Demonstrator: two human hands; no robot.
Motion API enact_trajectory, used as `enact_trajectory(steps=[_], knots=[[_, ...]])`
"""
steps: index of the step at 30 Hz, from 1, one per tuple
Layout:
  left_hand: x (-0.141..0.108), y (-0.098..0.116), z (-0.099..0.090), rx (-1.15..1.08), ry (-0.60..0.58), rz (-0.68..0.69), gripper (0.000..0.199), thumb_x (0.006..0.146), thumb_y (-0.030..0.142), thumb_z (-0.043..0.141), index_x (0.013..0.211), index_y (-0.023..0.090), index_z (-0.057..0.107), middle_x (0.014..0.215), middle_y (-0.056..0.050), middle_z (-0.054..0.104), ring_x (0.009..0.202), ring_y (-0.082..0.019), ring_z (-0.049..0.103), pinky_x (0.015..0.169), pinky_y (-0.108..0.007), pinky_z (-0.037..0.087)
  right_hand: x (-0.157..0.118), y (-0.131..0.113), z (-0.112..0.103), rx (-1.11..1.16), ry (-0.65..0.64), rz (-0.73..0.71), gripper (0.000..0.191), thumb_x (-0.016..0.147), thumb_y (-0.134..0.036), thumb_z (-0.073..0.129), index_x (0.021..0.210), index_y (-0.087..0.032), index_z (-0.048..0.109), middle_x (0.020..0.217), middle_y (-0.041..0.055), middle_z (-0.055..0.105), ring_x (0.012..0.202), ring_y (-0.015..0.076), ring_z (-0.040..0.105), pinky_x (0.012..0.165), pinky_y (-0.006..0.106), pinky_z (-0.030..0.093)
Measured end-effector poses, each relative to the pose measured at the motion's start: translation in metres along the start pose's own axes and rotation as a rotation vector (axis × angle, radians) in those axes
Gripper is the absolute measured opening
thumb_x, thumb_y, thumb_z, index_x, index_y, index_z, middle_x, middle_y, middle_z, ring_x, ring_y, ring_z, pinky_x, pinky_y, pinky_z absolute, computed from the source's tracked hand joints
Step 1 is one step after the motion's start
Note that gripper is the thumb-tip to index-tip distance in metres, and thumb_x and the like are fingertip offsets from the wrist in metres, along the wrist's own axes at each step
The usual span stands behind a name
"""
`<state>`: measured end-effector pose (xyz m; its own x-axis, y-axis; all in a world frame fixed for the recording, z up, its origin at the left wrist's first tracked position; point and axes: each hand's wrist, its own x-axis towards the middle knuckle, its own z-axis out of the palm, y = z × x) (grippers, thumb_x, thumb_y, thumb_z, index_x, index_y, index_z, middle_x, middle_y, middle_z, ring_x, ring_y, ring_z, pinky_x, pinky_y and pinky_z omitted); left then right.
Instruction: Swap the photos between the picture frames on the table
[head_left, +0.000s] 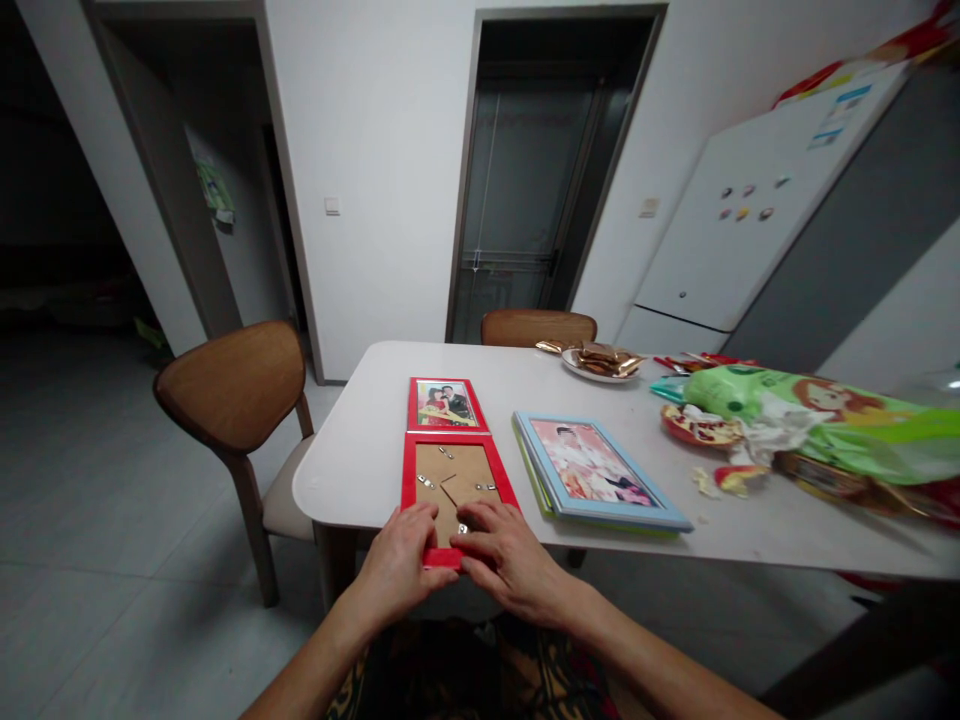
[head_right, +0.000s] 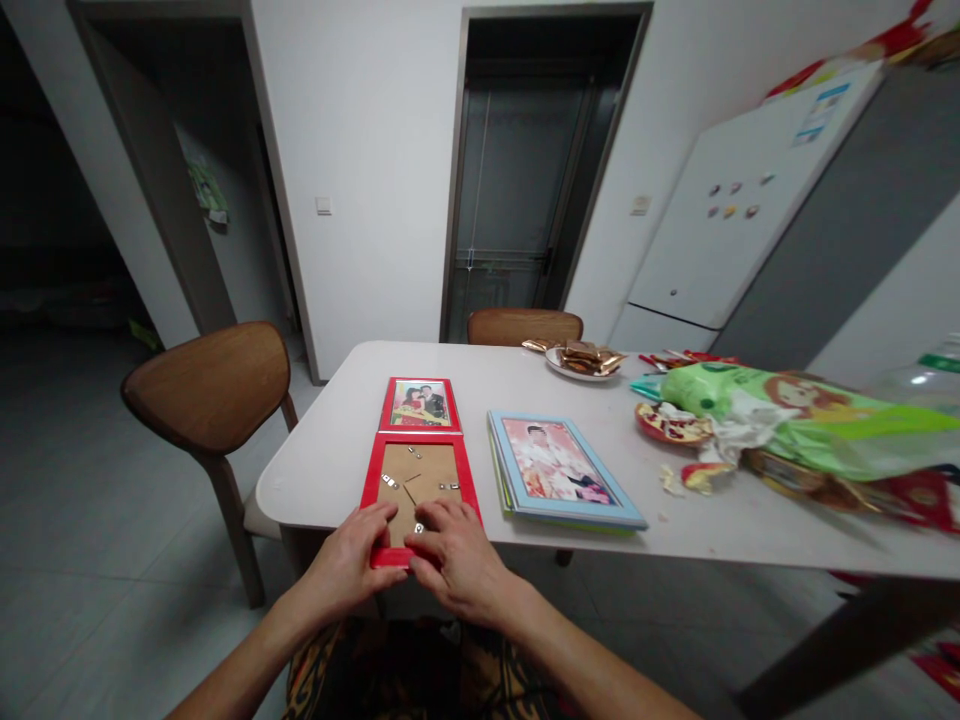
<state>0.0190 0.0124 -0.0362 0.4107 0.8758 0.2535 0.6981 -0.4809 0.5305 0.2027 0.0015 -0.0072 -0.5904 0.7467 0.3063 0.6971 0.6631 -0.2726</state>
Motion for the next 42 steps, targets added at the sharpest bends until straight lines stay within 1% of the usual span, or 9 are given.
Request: enact_trajectory(steps=[3, 8, 13, 18, 23, 27, 30, 34, 42], knots=[[-0.001, -0.002, 0.000, -0.013, -0.009, -0.005, 0.033, 0.056, 0.031, 0.070, 0.082, 0.017, 0.056, 0.118, -0.010, 0.050, 0.111, -0.026, 0.043, 0.094, -0.041, 0.034, 0.010, 0.005, 0.008, 0.000, 0.017, 0.034, 0.024, 0.080, -0.026, 0.042, 0.096, -0.023, 0.059, 0.101, 0.0053, 0.052, 0.095, 0.0184, 0.043, 0.083, 0.034, 0.034], [-0.002, 0.002, -0.004, -0.029, -0.013, 0.013, 0.039, 0.052, 0.029, 0.073, 0.084, 0.017, 0.055, 0.115, -0.009, 0.052, 0.108, -0.025, 0.044, 0.092, -0.040, 0.035, 0.046, 0.015, 0.027, -0.036, 0.061, 0.117, 0.029, 0.082, -0.021, 0.037, 0.103, -0.019, 0.056, 0.102, 0.0077, 0.052, 0.093, 0.0177, 0.043, 0.080, 0.031, 0.033], [-0.001, 0.007, -0.008, -0.037, -0.029, -0.004, 0.042, 0.051, 0.029, 0.073, 0.088, 0.019, 0.055, 0.102, -0.005, 0.056, 0.101, -0.025, 0.048, 0.085, -0.040, 0.040, 0.073, 0.017, 0.032, -0.108, -0.018, 0.136, 0.024, 0.080, -0.018, 0.039, 0.092, -0.020, 0.060, 0.093, 0.0062, 0.053, 0.089, 0.0171, 0.043, 0.076, 0.029, 0.032], [-0.001, 0.007, -0.009, -0.060, -0.029, -0.002, 0.047, 0.051, 0.030, 0.073, 0.092, 0.019, 0.054, 0.105, -0.006, 0.055, 0.102, -0.025, 0.047, 0.087, -0.039, 0.038, 0.075, 0.019, 0.029, -0.128, -0.079, 0.066, 0.020, 0.080, -0.022, 0.042, 0.086, -0.020, 0.061, 0.092, 0.0057, 0.054, 0.088, 0.0172, 0.043, 0.072, 0.028, 0.031], [-0.002, 0.009, -0.011, -0.052, -0.021, 0.003, 0.047, 0.050, 0.030, 0.074, 0.091, 0.018, 0.054, 0.105, -0.007, 0.055, 0.100, -0.024, 0.048, 0.086, -0.038, 0.039, 0.071, 0.021, 0.031, -0.110, -0.052, 0.063, 0.024, 0.081, -0.020, 0.040, 0.090, -0.022, 0.062, 0.091, 0.0054, 0.055, 0.088, 0.0169, 0.044, 0.073, 0.028, 0.032], [-0.003, 0.010, -0.011, -0.034, -0.028, 0.003, 0.036, 0.049, 0.030, 0.075, 0.076, 0.018, 0.054, 0.107, -0.007, 0.055, 0.102, -0.024, 0.048, 0.086, -0.037, 0.039, 0.074, 0.029, 0.033, -0.051, -0.012, 0.068, 0.028, 0.078, -0.018, 0.042, 0.099, -0.020, 0.060, 0.095, 0.0058, 0.057, 0.090, 0.0166, 0.047, 0.077, 0.027, 0.034], [-0.003, 0.007, -0.010, -0.023, -0.040, -0.010, 0.033, 0.050, 0.030, 0.075, 0.072, 0.017, 0.054, 0.113, -0.010, 0.053, 0.107, -0.025, 0.045, 0.091, -0.038, 0.035, 0.084, 0.043, 0.033, -0.022, 0.063, 0.245, 0.028, 0.079, -0.021, 0.041, 0.100, -0.016, 0.059, 0.095, 0.0079, 0.060, 0.087, 0.0159, 0.052, 0.076, 0.025, 0.035], [-0.004, 0.007, -0.010, -0.023, -0.055, -0.015, 0.035, 0.051, 0.030, 0.075, 0.076, 0.017, 0.055, 0.118, -0.011, 0.050, 0.109, -0.025, 0.044, 0.093, -0.039, 0.034, 0.101, 0.064, 0.033, -0.055, 0.088, 0.498, 0.022, 0.077, -0.027, 0.045, 0.083, -0.016, 0.063, 0.083, 0.0078, 0.064, 0.078, 0.0169, 0.055, 0.065, 0.024, 0.036], [-0.006, 0.013, -0.014, -0.021, -0.046, -0.042, 0.035, 0.051, 0.029, 0.074, 0.078, 0.017, 0.055, 0.114, -0.010, 0.053, 0.107, -0.024, 0.045, 0.091, -0.038, 0.036, 0.120, 0.078, 0.041, -0.070, 0.099, 0.656, 0.021, 0.072, -0.029, 0.049, 0.076, -0.013, 0.062, 0.077, 0.0109, 0.064, 0.068, 0.0177, 0.056, 0.055, 0.024, 0.034]])
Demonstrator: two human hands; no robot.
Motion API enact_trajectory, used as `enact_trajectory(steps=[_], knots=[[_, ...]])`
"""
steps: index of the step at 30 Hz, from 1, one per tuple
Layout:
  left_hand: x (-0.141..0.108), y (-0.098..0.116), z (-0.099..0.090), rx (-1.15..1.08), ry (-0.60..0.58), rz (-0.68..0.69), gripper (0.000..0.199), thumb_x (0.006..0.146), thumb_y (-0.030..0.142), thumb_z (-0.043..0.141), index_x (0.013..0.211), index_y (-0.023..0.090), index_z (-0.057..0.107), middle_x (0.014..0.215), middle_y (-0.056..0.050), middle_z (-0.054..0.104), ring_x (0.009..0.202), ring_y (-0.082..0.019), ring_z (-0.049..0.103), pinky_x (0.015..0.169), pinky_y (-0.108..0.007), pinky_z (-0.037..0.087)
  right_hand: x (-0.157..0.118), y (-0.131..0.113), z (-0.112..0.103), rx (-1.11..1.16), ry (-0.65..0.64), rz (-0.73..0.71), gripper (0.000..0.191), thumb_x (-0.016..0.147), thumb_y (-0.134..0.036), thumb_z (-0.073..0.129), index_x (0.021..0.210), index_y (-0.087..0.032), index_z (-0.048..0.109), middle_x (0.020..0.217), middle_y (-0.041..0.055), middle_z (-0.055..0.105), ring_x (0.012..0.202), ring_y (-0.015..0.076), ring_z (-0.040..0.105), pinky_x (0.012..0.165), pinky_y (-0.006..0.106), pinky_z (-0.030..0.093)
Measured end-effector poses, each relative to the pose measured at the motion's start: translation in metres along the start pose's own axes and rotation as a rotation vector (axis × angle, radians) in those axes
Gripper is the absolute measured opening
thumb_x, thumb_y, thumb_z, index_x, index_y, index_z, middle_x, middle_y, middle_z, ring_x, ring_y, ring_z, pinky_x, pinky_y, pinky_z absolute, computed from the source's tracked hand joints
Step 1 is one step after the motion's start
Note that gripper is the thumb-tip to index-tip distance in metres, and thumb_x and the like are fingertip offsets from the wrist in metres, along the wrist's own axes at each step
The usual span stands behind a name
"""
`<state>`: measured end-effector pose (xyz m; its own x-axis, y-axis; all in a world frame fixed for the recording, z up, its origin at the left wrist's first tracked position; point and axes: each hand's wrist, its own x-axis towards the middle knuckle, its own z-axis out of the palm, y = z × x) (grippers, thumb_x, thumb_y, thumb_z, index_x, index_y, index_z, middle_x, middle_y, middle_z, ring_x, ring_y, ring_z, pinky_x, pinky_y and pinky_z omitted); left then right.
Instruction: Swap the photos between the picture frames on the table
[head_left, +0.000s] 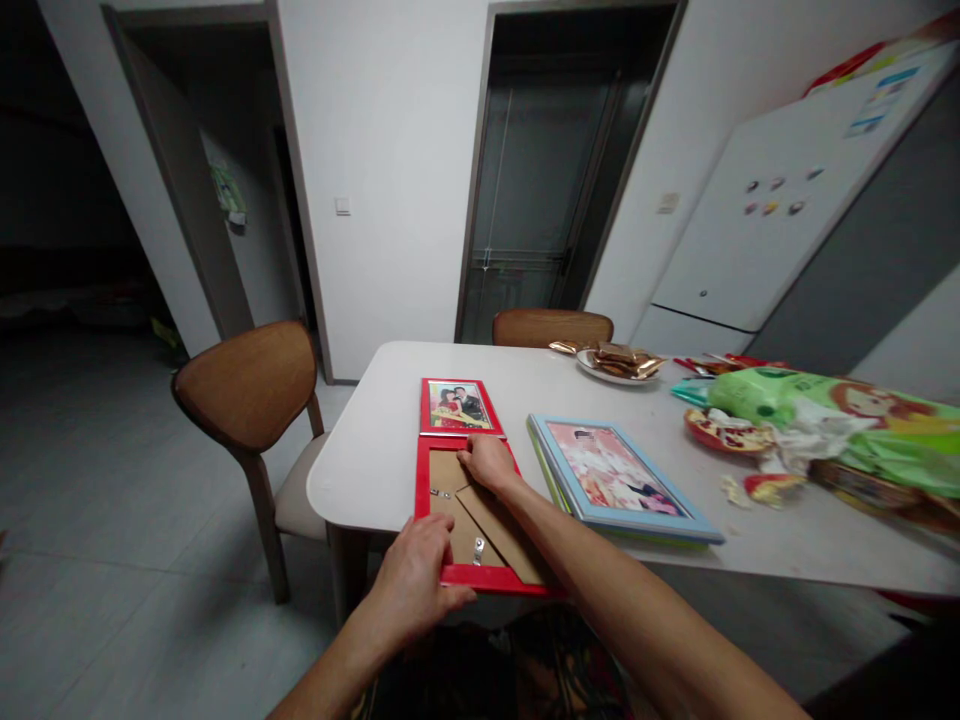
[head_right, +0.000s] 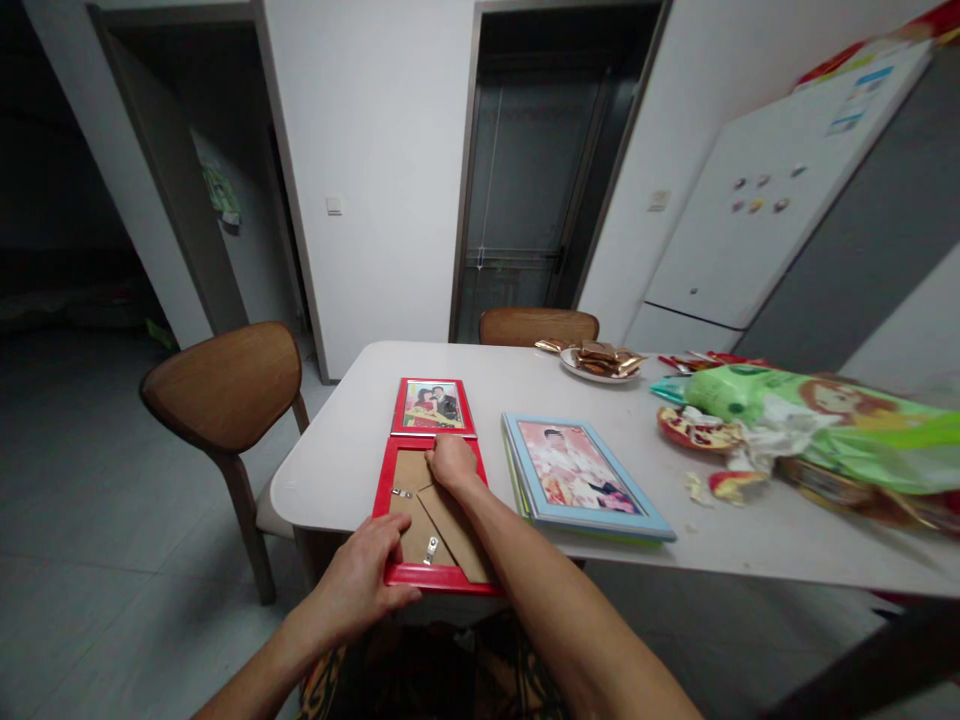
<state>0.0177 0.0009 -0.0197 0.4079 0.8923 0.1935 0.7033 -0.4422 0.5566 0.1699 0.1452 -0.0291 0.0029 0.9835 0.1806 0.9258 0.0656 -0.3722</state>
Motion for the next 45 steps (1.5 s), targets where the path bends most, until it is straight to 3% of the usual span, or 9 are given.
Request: enact_trajectory(steps=[11, 15, 19, 24, 29, 33, 35, 39, 45], knots=[[-0.004, 0.013, 0.011, 0.222, -0.038, 0.090, 0.048, 0.056, 0.029, 0.070, 0.098, 0.016, 0.051, 0.128, -0.013, 0.041, 0.119, -0.027, 0.034, 0.100, -0.049, 0.019, -0.019, 0.012, -0.025, 0.229, 0.071, -0.126, 0.024, 0.074, -0.026, 0.041, 0.073, -0.015, 0.063, 0.074, 0.0039, 0.065, 0.066, 0.0127, 0.056, 0.060, 0.021, 0.037], [0.000, 0.018, 0.022, 0.251, -0.074, 0.138, 0.043, 0.065, 0.016, 0.057, 0.106, 0.014, 0.046, 0.128, -0.014, 0.041, 0.120, -0.025, 0.033, 0.100, -0.046, 0.023, -0.044, 0.028, -0.044, 0.530, 0.144, -0.108, 0.024, 0.071, -0.029, 0.045, 0.080, -0.015, 0.062, 0.081, 0.0053, 0.064, 0.073, 0.0149, 0.056, 0.068, 0.025, 0.040], [-0.001, 0.019, 0.008, 0.174, -0.044, 0.132, 0.041, 0.063, 0.009, 0.054, 0.103, 0.014, 0.047, 0.122, -0.014, 0.047, 0.116, -0.025, 0.040, 0.099, -0.048, 0.024, -0.067, 0.044, -0.060, 0.920, 0.226, 0.073, 0.031, 0.069, -0.035, 0.048, 0.089, -0.015, 0.059, 0.087, 0.0064, 0.062, 0.076, 0.0161, 0.055, 0.065, 0.027, 0.042], [0.005, 0.034, -0.028, -0.223, 0.181, 0.085, 0.018, 0.070, 0.017, 0.052, 0.088, 0.019, 0.048, 0.114, -0.011, 0.052, 0.107, -0.025, 0.047, 0.091, -0.044, 0.035, -0.097, 0.034, -0.053, 1.351, 0.209, 0.314, 0.033, 0.064, -0.034, 0.055, 0.092, -0.016, 0.055, 0.083, 0.0048, 0.060, 0.069, 0.0132, 0.055, 0.058, 0.024, 0.042], [0.018, 0.066, -0.026, -0.853, 0.343, -0.057, 0.022, 0.075, 0.036, 0.050, 0.087, 0.018, 0.045, 0.091, -0.007, 0.060, 0.086, -0.021, 0.057, 0.075, -0.035, 0.045, -0.126, -0.010, -0.032, 1.742, -0.288, 0.431, 0.034, 0.068, -0.041, 0.054, 0.090, -0.016, 0.055, 0.073, 0.0039, 0.062, 0.057, 0.0129, 0.057, 0.054, 0.026, 0.042], [0.032, 0.092, -0.017, -1.068, 0.328, -0.031, 0.029, 0.068, 0.035, 0.060, 0.086, 0.016, 0.047, 0.078, -0.003, 0.060, 0.074, -0.017, 0.059, 0.071, -0.029, 0.046, -0.124, -0.011, -0.045, 1.973, -0.042, 0.339, 0.020, 0.065, -0.031, 0.058, 0.078, -0.016, 0.057, 0.069, 0.0019, 0.064, 0.063, 0.0136, 0.059, 0.062, 0.026, 0.046], [0.043, 0.100, -0.018, -1.116, 0.382, 0.020, 0.033, 0.064, 0.029, 0.064, 0.090, 0.017, 0.047, 0.087, -0.003, 0.061, 0.082, -0.016, 0.058, 0.076, -0.029, 0.045, -0.114, 0.011, -0.064, 1.928, 0.106, 0.302, 0.019, 0.064, -0.024, 0.059, 0.082, -0.018, 0.057, 0.070, -0.0001, 0.065, 0.066, 0.0139, 0.060, 0.064, 0.025, 0.047], [0.071, 0.108, -0.012, -1.314, 0.326, -0.014, 0.048, 0.063, 0.024, 0.065, 0.104, 0.020, 0.039, 0.102, -0.006, 0.059, 0.089, -0.018, 0.058, 0.079, -0.033, 0.045, -0.087, 0.083, -0.111, 1.590, 0.103, 0.363, 0.025, 0.065, -0.016, 0.052, 0.089, -0.019, 0.057, 0.067, 0.0003, 0.067, 0.061, 0.0159, 0.062, 0.059, 0.028, 0.049], [0.114, 0.110, 0.055, -1.196, 0.116, -0.118, 0.043, 0.065, 0.012, 0.058, 0.106, 0.014, 0.044, 0.098, -0.011, 0.062, 0.089, -0.019, 0.060, 0.077, -0.032, 0.048, -0.055, 0.174, -0.147, 0.849, 0.143, 0.483, 0.026, 0.066, -0.018, 0.055, 0.090, -0.013, 0.062, 0.070, 0.0056, 0.068, 0.059, 0.0161, 0.062, 0.054, 0.025, 0.048]])
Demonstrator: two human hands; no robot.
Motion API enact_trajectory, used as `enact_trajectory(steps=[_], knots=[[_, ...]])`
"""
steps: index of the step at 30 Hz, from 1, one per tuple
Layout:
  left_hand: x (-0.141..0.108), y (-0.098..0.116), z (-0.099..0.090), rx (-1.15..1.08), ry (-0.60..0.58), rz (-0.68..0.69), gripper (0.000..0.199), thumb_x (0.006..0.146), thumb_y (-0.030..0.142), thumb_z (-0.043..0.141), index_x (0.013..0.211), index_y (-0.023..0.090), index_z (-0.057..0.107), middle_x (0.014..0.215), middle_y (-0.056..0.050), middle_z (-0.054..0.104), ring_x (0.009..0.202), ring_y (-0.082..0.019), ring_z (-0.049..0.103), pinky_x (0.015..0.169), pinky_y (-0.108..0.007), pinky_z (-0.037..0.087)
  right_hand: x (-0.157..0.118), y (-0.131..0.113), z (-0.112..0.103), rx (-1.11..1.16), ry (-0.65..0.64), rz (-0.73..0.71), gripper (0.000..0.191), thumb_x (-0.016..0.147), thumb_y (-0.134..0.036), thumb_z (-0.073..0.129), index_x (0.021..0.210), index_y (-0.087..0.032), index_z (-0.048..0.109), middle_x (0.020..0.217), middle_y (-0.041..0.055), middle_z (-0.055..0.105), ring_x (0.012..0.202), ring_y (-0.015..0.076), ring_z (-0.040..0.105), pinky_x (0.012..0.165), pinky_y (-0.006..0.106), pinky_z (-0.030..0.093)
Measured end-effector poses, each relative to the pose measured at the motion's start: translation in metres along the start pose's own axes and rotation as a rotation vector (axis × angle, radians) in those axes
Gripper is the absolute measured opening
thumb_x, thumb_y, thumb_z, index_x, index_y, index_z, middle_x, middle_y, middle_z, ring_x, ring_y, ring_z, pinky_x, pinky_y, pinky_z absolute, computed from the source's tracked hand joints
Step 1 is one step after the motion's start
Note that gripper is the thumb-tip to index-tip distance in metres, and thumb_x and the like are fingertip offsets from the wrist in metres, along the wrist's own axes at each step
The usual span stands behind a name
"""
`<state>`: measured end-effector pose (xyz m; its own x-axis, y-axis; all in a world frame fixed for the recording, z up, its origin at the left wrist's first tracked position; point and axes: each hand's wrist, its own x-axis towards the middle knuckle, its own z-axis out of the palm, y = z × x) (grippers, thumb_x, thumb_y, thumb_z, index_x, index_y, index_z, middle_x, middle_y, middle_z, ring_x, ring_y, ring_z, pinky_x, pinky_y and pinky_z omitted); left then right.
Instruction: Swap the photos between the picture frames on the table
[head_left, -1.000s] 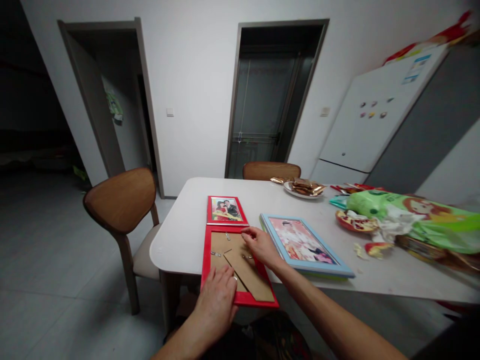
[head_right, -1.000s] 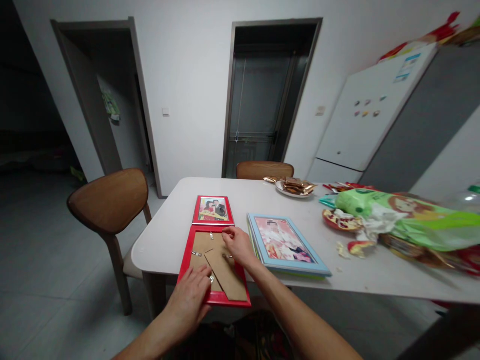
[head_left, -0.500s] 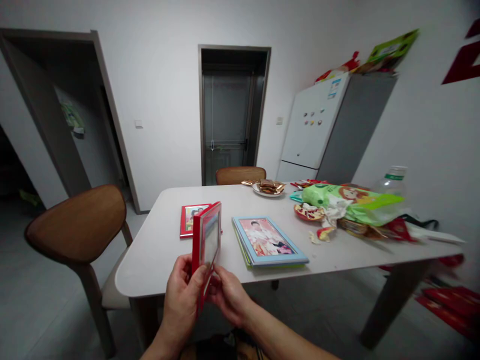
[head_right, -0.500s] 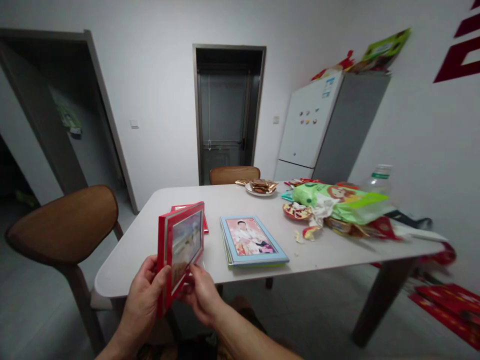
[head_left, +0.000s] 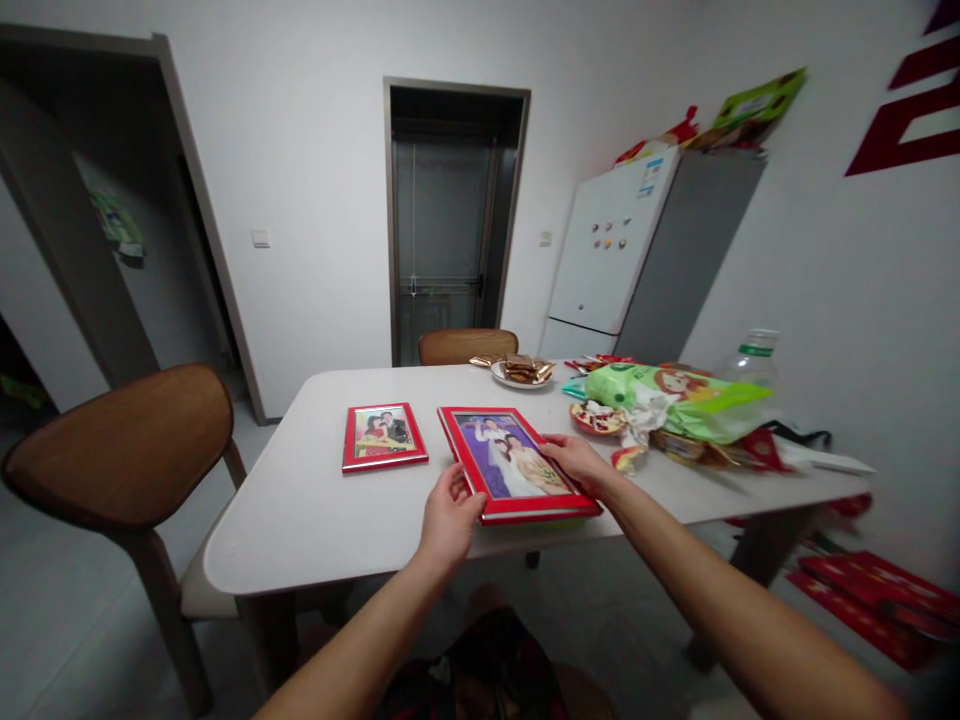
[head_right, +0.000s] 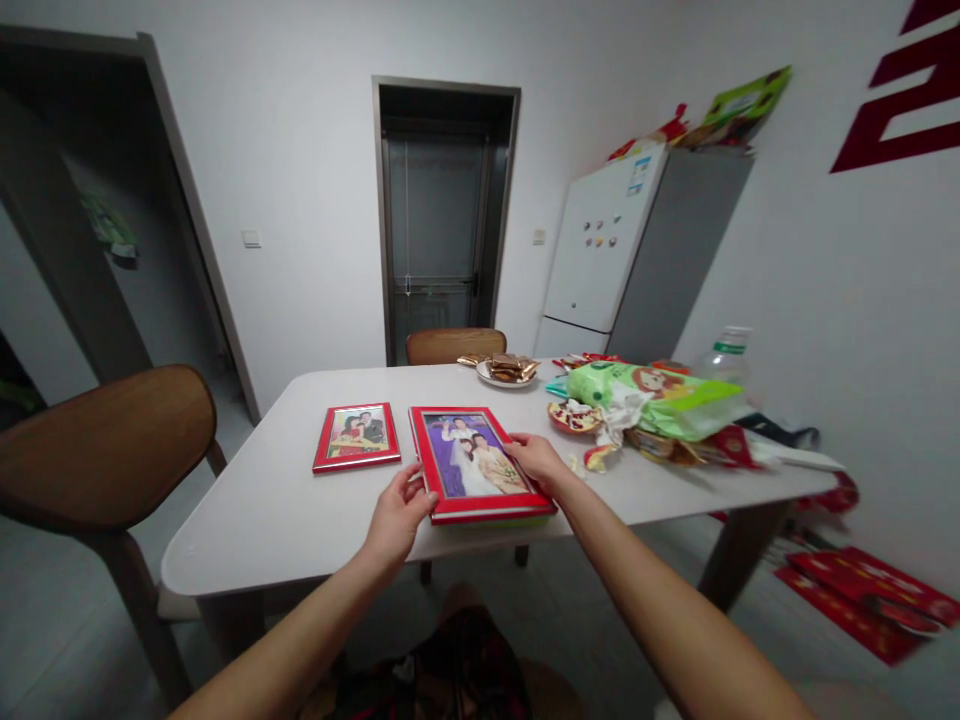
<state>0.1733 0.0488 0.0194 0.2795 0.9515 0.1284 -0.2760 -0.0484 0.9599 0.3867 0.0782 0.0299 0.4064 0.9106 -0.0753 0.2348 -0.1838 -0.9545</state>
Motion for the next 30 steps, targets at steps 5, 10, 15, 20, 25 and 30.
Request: enact_trajectory(steps=[5, 10, 15, 20, 25, 30], knots=[[0.027, -0.039, 0.012, 0.179, 0.035, -0.021, 0.049, 0.064, 0.000, 0.052, 0.110, 0.014, 0.044, 0.104, -0.010, 0.060, 0.093, -0.017, 0.058, 0.081, -0.030, 0.046, 0.026, 0.024, -0.011, -0.228, 0.115, -0.014, 0.037, 0.066, -0.022, 0.056, 0.100, -0.009, 0.061, 0.077, 0.0096, 0.068, 0.066, 0.0186, 0.062, 0.060, 0.027, 0.045], [0.034, -0.049, -0.001, 0.369, 0.070, 0.003, 0.051, 0.065, 0.004, 0.054, 0.113, 0.016, 0.045, 0.111, -0.009, 0.057, 0.102, -0.019, 0.053, 0.087, -0.031, 0.041, 0.039, 0.030, -0.009, -0.416, 0.189, -0.080, 0.040, 0.063, -0.020, 0.057, 0.101, -0.007, 0.061, 0.083, 0.0132, 0.067, 0.079, 0.0228, 0.060, 0.072, 0.030, 0.042], [0.028, -0.043, -0.038, 0.531, 0.097, 0.035, 0.050, 0.066, 0.012, 0.056, 0.115, 0.012, 0.045, 0.115, -0.014, 0.054, 0.105, -0.022, 0.050, 0.088, -0.033, 0.039, 0.024, 0.004, 0.031, -0.527, 0.209, -0.257, 0.039, 0.067, -0.018, 0.052, 0.105, -0.012, 0.059, 0.106, 0.0138, 0.059, 0.102, 0.0243, 0.050, 0.088, 0.032, 0.034], [0.018, -0.030, -0.086, 0.678, 0.175, 0.072, 0.042, 0.068, 0.016, 0.055, 0.109, 0.011, 0.048, 0.111, -0.014, 0.055, 0.103, -0.023, 0.051, 0.086, -0.035, 0.039, -0.015, -0.016, 0.134, -0.680, -0.122, -0.783, 0.038, 0.073, -0.016, 0.043, 0.109, -0.014, 0.055, 0.110, 0.0100, 0.057, 0.102, 0.0183, 0.049, 0.090, 0.029, 0.034], [0.005, -0.015, -0.113, 0.810, 0.196, 0.138, 0.033, 0.068, 0.015, 0.054, 0.100, 0.017, 0.052, 0.103, -0.007, 0.060, 0.096, -0.020, 0.054, 0.085, -0.035, 0.040, -0.015, -0.019, 0.209, -0.853, -0.283, -0.830, 0.041, 0.070, -0.014, 0.044, 0.111, -0.014, 0.051, 0.118, 0.0123, 0.050, 0.107, 0.0216, 0.044, 0.087, 0.033, 0.034], [-0.002, -0.012, -0.128, 0.899, 0.211, 0.195, 0.035, 0.067, 0.014, 0.053, 0.103, 0.017, 0.050, 0.107, -0.007, 0.057, 0.101, -0.020, 0.051, 0.090, -0.038, 0.036, -0.006, -0.007, 0.219, -0.874, -0.290, -0.803, 0.046, 0.067, -0.011, 0.045, 0.112, -0.015, 0.050, 0.120, 0.0124, 0.047, 0.109, 0.0249, 0.040, 0.088, 0.040, 0.031]])
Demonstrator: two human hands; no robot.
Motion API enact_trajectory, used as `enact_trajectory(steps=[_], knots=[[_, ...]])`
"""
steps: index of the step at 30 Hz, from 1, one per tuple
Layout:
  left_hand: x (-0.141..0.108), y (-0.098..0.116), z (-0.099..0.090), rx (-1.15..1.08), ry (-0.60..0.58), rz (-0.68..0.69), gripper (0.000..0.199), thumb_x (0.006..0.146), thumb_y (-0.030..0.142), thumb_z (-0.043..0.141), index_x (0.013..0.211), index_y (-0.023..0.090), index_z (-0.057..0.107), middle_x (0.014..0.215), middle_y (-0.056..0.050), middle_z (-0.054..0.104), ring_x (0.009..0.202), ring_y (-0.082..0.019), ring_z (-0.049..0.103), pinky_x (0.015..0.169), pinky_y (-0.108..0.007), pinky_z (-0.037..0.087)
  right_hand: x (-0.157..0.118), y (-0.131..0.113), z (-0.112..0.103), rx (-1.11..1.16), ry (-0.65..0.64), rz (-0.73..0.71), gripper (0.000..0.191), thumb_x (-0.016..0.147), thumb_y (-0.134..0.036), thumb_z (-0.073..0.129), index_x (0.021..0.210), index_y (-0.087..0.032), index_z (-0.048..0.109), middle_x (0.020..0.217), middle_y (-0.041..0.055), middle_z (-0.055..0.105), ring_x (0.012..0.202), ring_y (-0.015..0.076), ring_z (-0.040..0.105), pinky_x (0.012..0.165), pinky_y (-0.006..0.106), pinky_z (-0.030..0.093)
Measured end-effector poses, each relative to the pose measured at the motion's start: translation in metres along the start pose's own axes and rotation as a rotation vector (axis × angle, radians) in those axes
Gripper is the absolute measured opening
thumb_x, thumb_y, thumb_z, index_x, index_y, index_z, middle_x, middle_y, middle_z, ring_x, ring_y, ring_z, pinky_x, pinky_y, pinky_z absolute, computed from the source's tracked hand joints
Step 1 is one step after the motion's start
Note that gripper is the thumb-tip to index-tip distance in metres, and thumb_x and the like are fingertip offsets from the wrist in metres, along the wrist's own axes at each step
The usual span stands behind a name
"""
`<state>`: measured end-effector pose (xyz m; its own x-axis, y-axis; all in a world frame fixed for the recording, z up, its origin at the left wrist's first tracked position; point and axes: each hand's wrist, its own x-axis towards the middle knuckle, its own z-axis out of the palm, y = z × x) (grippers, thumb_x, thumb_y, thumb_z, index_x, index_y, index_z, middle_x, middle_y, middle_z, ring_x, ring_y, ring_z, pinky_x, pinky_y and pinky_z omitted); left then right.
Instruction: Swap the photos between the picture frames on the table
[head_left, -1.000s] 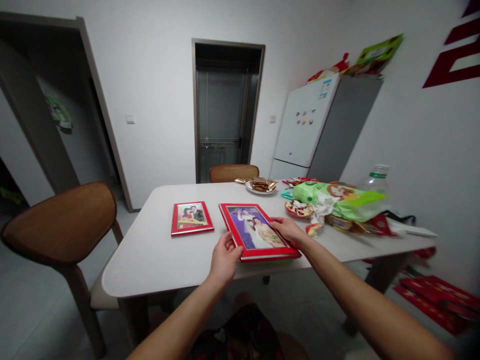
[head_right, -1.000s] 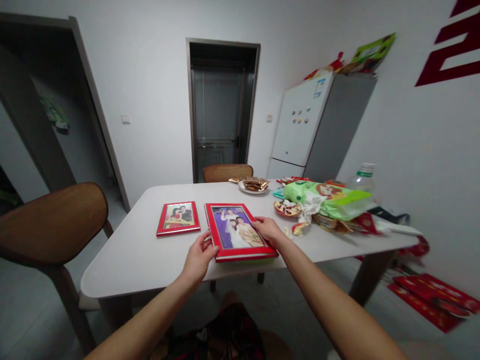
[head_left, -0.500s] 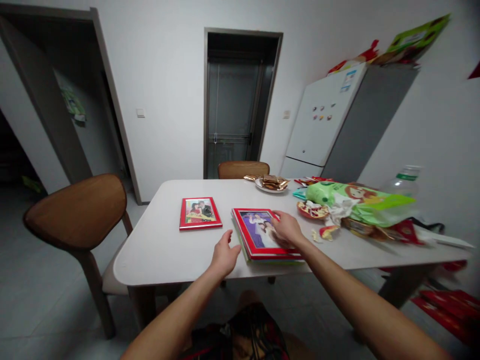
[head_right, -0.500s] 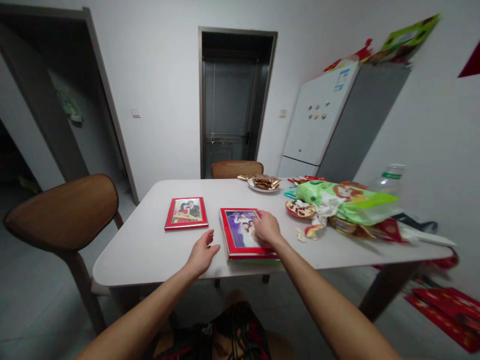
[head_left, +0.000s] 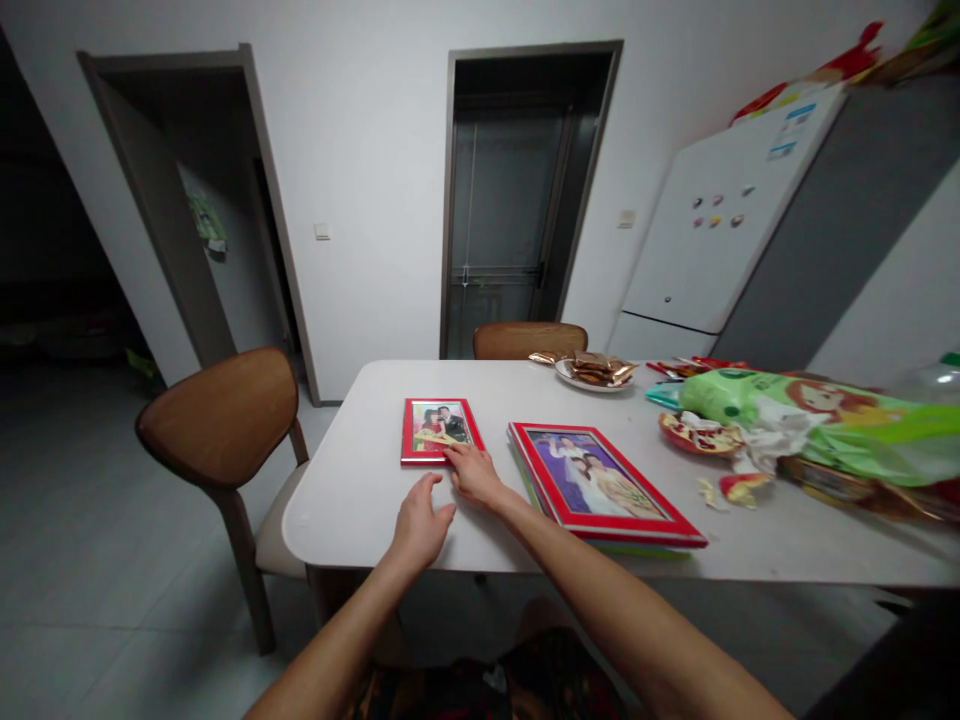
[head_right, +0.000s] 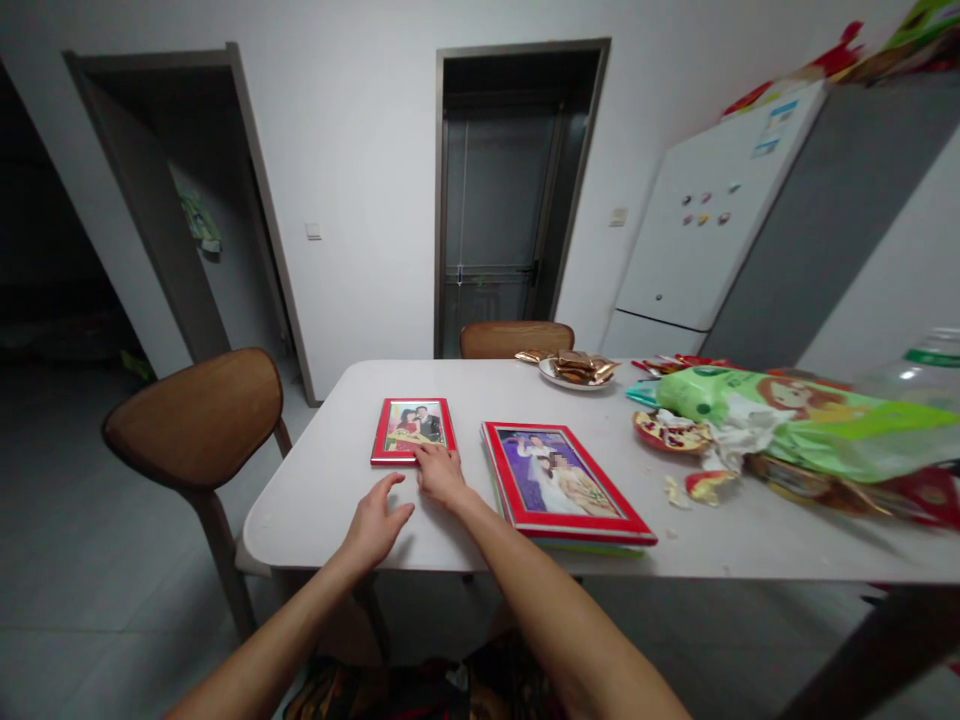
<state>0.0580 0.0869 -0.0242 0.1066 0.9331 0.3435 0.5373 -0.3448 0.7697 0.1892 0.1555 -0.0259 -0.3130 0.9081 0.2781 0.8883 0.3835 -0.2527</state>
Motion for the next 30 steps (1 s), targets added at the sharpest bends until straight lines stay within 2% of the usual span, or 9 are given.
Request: enact_trajectory(steps=[4, 7, 9, 12, 15, 18, 21, 26, 30], knots=[[-0.013, -0.011, -0.003, 0.078, -0.011, 0.087, 0.046, 0.065, 0.012, 0.054, 0.109, 0.017, 0.046, 0.122, -0.010, 0.047, 0.115, -0.022, 0.040, 0.096, -0.044, 0.030, -0.041, -0.002, 0.004, 0.117, 0.047, -0.077, 0.048, 0.064, -0.007, 0.044, 0.109, -0.018, 0.053, 0.114, 0.0090, 0.052, 0.104, 0.0219, 0.042, 0.090, 0.039, 0.030], [-0.035, -0.010, -0.001, 0.274, -0.098, 0.233, 0.058, 0.061, 0.016, 0.061, 0.115, 0.015, 0.041, 0.127, -0.014, 0.041, 0.120, -0.026, 0.033, 0.098, -0.050, 0.026, -0.084, -0.013, -0.002, 0.331, 0.115, -0.147, 0.048, 0.061, -0.004, 0.041, 0.104, -0.018, 0.057, 0.105, 0.0082, 0.056, 0.099, 0.0205, 0.046, 0.090, 0.039, 0.032], [-0.049, -0.005, 0.002, 0.397, -0.164, 0.298, 0.066, 0.057, 0.018, 0.065, 0.117, 0.014, 0.039, 0.128, -0.016, 0.040, 0.120, -0.029, 0.032, 0.098, -0.051, 0.025, -0.106, -0.020, -0.012, 0.506, 0.109, -0.152, 0.048, 0.062, -0.004, 0.037, 0.103, -0.020, 0.057, 0.100, 0.0063, 0.059, 0.094, 0.0179, 0.050, 0.086, 0.036, 0.037], [-0.062, 0.005, 0.008, 0.505, -0.213, 0.346, 0.053, 0.062, 0.014, 0.060, 0.112, 0.014, 0.044, 0.123, -0.014, 0.046, 0.117, -0.027, 0.037, 0.096, -0.047, 0.030, -0.123, -0.028, -0.031, 0.684, 0.164, -0.053, 0.042, 0.068, -0.007, 0.036, 0.100, -0.021, 0.058, 0.096, 0.0045, 0.060, 0.088, 0.0160, 0.054, 0.082, 0.032, 0.041], [-0.064, 0.010, 0.010, 0.514, -0.195, 0.374, 0.034, 0.071, 0.008, 0.046, 0.104, 0.016, 0.051, 0.116, -0.011, 0.054, 0.112, -0.024, 0.044, 0.092, -0.043, 0.037, -0.123, -0.025, -0.045, 0.741, 0.288, 0.078, 0.032, 0.070, -0.015, 0.041, 0.095, -0.021, 0.060, 0.096, 0.0050, 0.060, 0.089, 0.0175, 0.054, 0.081, 0.033, 0.042], [-0.060, 0.013, 0.005, 0.444, -0.157, 0.378, 0.034, 0.070, 0.007, 0.046, 0.102, 0.016, 0.051, 0.116, -0.011, 0.054, 0.111, -0.024, 0.045, 0.091, -0.044, 0.038, -0.115, -0.016, -0.051, 0.798, 0.412, 0.203, 0.031, 0.071, -0.022, 0.044, 0.098, -0.019, 0.058, 0.099, 0.0065, 0.058, 0.087, 0.0178, 0.053, 0.079, 0.033, 0.043], [-0.056, 0.021, -0.008, 0.275, -0.036, 0.286, 0.040, 0.067, 0.007, 0.047, 0.105, 0.018, 0.048, 0.119, -0.010, 0.051, 0.111, -0.023, 0.046, 0.094, -0.043, 0.036, -0.107, -0.011, -0.048, 0.862, 0.492, 0.311, 0.036, 0.072, -0.028, 0.045, 0.106, -0.018, 0.054, 0.105, 0.0083, 0.055, 0.091, 0.0184, 0.052, 0.078, 0.032, 0.042], [-0.053, 0.041, -0.028, -0.189, 0.181, 0.100, 0.040, 0.076, 0.013, 0.043, 0.115, 0.021, 0.036, 0.117, -0.007, 0.051, 0.107, -0.017, 0.048, 0.092, -0.035, 0.038, -0.096, -0.031, -0.037, 0.873, 0.335, 0.248, 0.039, 0.073, -0.032, 0.046, 0.110, -0.019, 0.052, 0.110, 0.0088, 0.054, 0.093, 0.0185, 0.052, 0.077, 0.032, 0.043], [-0.054, 0.043, -0.038, -0.381, 0.280, -0.007, 0.059, 0.075, 0.018, 0.048, 0.127, 0.023, 0.018, 0.120, -0.008, 0.048, 0.105, -0.017, 0.050, 0.089, -0.033, 0.040, -0.088, -0.049, -0.027, 0.818, 0.257, 0.148, 0.038, 0.075, -0.031, 0.046, 0.111, -0.021, 0.052, 0.112, 0.0074, 0.054, 0.096, 0.0188, 0.051, 0.080, 0.034, 0.042]])
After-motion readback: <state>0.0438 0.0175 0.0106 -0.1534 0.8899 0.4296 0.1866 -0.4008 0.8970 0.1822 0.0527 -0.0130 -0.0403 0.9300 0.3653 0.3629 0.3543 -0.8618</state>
